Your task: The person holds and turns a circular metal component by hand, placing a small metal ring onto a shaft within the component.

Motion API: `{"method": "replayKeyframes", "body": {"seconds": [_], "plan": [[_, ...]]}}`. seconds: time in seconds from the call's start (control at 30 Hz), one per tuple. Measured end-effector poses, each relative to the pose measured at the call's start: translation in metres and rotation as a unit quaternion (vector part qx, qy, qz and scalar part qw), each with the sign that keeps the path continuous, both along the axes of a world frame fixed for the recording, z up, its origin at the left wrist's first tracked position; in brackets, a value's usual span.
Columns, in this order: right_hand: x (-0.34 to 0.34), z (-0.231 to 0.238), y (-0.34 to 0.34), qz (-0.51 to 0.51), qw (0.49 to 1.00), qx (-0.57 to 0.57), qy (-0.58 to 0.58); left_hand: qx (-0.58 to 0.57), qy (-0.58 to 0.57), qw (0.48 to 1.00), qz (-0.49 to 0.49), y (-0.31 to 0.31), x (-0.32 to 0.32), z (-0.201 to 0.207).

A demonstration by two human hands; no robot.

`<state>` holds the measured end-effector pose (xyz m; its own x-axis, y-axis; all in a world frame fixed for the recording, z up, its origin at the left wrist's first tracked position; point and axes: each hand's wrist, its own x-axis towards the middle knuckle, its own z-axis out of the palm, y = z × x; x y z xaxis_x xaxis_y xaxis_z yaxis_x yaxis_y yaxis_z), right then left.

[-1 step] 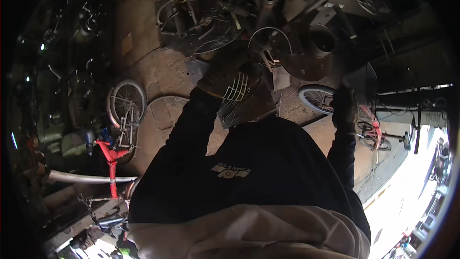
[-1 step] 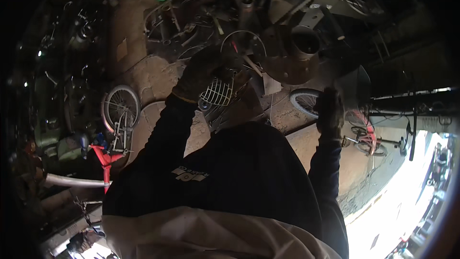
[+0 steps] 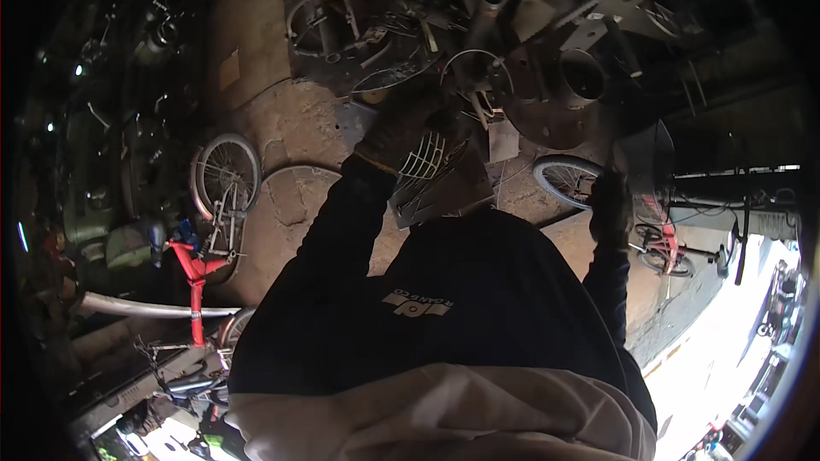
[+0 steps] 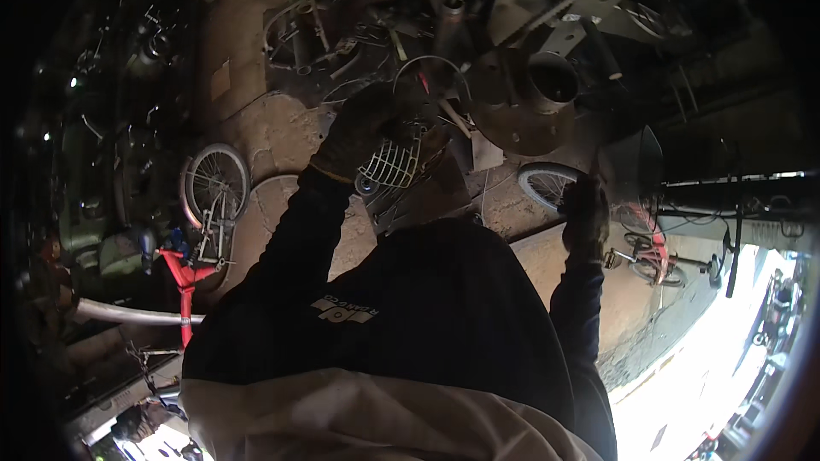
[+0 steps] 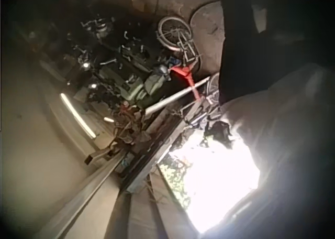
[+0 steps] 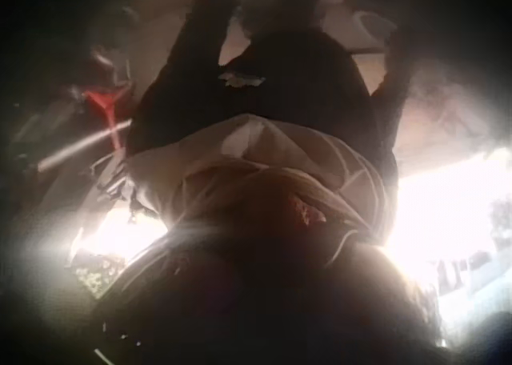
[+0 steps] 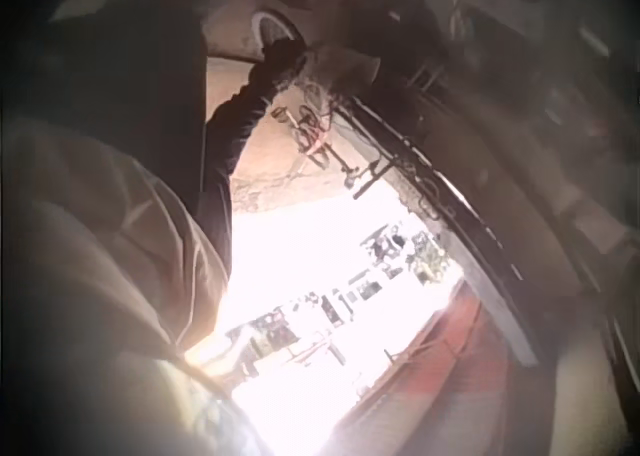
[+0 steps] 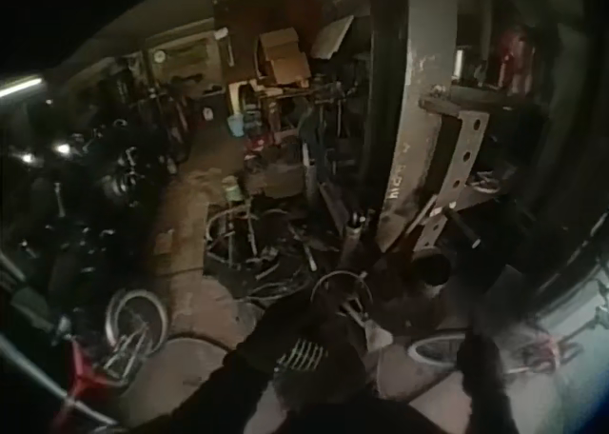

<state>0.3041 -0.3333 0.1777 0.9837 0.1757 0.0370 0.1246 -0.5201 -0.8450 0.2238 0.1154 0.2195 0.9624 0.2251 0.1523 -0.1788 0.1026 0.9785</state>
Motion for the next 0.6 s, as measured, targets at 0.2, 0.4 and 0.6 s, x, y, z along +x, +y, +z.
{"method": "replayKeyframes", "body": {"seconds": [0.2, 0.4, 0.6], "plan": [[-0.069, -0.115, -0.044, -0.136, 0.88, 0.268, 0.368, -0.285, 0.109, 0.947, 0.104, 0.065, 0.006, -0.043], [-0.073, -0.182, -0.08, -0.049, 0.912, 0.028, 0.407, -0.233, 0.105, 0.954, 0.156, 0.148, 0.118, -0.066], [-0.072, -0.154, -0.062, -0.127, 0.887, 0.032, 0.442, -0.117, 0.001, 0.968, 0.224, 0.198, 0.16, -0.079]]}}
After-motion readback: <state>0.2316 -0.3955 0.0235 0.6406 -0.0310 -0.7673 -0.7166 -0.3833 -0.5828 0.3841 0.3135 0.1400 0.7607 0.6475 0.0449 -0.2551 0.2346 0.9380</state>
